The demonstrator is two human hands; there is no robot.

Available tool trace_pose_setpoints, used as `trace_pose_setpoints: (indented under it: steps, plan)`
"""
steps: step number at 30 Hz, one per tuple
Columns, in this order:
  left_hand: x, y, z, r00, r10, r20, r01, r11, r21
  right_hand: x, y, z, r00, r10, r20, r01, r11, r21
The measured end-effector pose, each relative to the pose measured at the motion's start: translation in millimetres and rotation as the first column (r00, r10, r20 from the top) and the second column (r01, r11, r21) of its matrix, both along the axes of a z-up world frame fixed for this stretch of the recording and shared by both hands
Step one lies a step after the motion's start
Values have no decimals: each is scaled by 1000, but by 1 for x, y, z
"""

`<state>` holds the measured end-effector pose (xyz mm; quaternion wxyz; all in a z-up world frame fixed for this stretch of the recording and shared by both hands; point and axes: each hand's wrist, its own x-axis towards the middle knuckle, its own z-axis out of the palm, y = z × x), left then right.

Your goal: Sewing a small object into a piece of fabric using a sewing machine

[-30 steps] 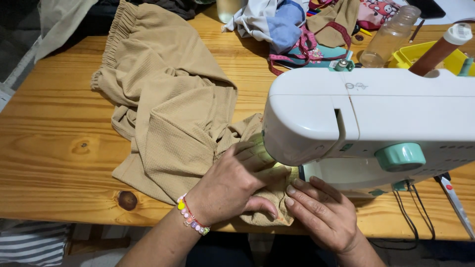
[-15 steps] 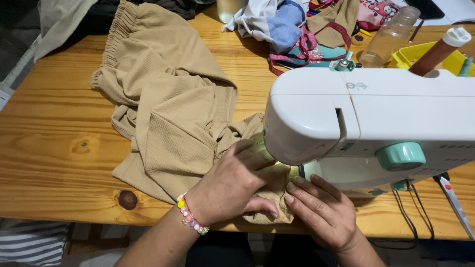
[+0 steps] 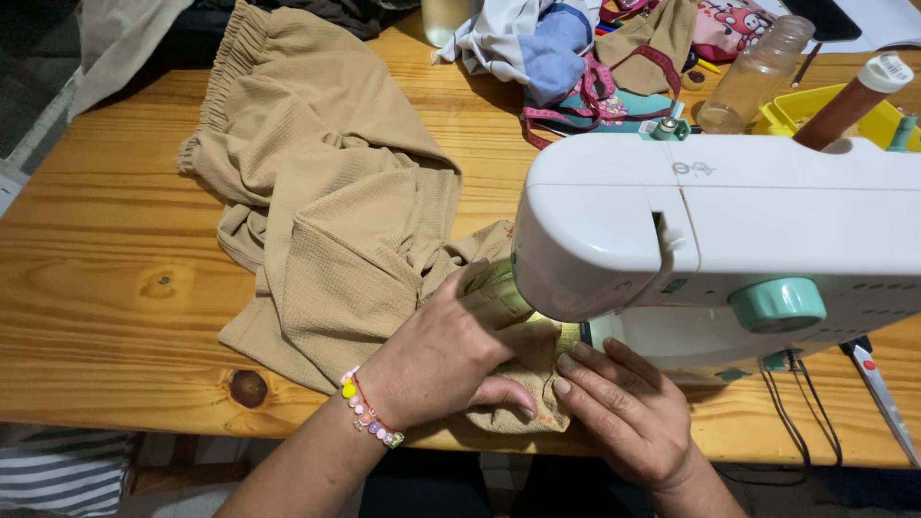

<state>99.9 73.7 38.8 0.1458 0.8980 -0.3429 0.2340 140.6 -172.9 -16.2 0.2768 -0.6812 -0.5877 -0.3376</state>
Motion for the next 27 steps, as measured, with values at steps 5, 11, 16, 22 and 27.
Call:
trace_pose_setpoints:
  steps: [5, 11, 16, 22, 27]
  plan:
    - [2, 4, -8, 1000, -5, -7, 5, 1000, 20, 1, -3, -4, 1000, 1, -5, -1, 1000, -21]
    - [2, 5, -5, 999, -42, -27, 42, 999, 31, 1, -4, -5, 999, 9, -35, -9, 1000, -14]
    - [2, 6, -5, 998, -51, -24, 52, 999, 15, 4, -1, 4, 915, -214, -341, 286, 942, 174]
    - [3, 5, -11, 998, -34, -46, 36, 999, 28, 57, -4, 12, 805, -541, 244, 577, 809, -110]
    - [1, 6, -10, 998, -38, -42, 39, 999, 15, 59, 4, 13, 824, -555, 119, 566, 818, -106]
